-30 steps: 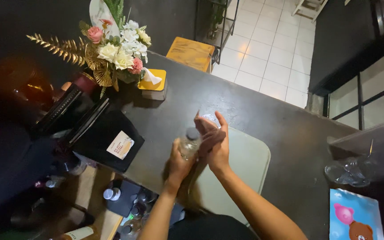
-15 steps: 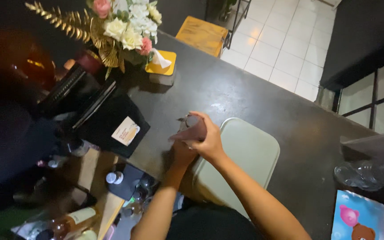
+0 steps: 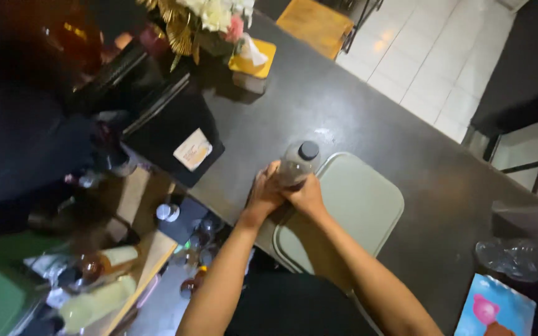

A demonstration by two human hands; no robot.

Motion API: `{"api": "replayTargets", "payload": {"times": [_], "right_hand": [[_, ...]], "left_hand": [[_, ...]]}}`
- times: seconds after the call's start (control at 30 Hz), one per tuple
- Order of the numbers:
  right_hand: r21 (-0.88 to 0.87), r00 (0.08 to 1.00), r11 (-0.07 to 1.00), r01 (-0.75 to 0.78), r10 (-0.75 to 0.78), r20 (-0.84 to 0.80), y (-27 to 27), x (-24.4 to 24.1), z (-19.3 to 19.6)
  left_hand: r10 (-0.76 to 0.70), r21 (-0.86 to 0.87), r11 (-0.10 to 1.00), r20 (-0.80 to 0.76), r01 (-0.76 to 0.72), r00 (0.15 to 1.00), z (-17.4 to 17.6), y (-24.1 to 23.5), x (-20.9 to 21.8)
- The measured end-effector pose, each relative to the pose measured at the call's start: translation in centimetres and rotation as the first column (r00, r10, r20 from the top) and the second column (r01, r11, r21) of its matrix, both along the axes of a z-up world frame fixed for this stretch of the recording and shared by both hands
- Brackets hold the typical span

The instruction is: The person wipes down several black coffee bags and a plastic water bottle with a brown cloth on a counter.

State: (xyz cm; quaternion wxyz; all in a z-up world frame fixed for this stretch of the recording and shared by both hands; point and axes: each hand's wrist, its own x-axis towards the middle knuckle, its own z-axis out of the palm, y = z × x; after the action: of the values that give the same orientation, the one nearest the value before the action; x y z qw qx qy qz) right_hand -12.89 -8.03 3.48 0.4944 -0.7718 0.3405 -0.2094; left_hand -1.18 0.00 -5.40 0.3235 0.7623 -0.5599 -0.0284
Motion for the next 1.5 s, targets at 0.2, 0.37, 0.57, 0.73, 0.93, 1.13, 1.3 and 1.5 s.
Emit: {"api": "replayTargets", "payload": {"times": [0.2,0.37,0.57,0.73,0.93,1.13,1.3,1.5], "right_hand": [[-0.016,0.924,0.997,-0.081,0.081,0.374,-0.4,0.7,4.0],[0.000,0.821,0.969,-0.246,0.209,0.531,-1.2,0.6,7.0],[0.012,0.991,0.994,-0.113,0.112,0.071,0.1,0.5,2.7],[-0.321,0.982,0.937,-0.135,0.169,0.081,0.7,1.0,1.2],[-0.389,0.981,0.901,-0.191,0.189,-0.043,0.9,1.7,0.2],[-0.586,0.944,0.753,-0.299,0.324,-0.064,-0.9,2.2,-2.4],[-0.593,0.930,0.771,-0.230,0.354,0.099,-0.1,-0.2,-2.7],[-0.526,0.922,0.850,-0.026,0.224,0.316,2.7,-3.5,0.9]], "left_hand": [[0.248,0.092,0.963,0.077,-0.255,0.966,4.4,2.9,-1.5],[0.213,0.198,0.949,0.173,-0.246,0.962,4.3,5.0,-2.0],[0.196,0.109,0.974,0.024,-0.197,0.980,6.0,5.9,-1.8],[0.258,0.055,0.966,-0.131,-0.253,0.957,6.0,5.8,-1.8],[0.163,-0.105,0.971,-0.372,-0.216,0.914,6.0,7.1,-0.8],[0.355,-0.157,0.869,-0.461,-0.469,0.813,6.9,3.7,-1.8],[0.113,-0.181,0.873,-0.829,-0.454,0.548,4.6,3.3,-2.1],[-0.256,-0.242,0.898,-0.966,-0.368,0.011,9.0,4.1,-1.2]]}}
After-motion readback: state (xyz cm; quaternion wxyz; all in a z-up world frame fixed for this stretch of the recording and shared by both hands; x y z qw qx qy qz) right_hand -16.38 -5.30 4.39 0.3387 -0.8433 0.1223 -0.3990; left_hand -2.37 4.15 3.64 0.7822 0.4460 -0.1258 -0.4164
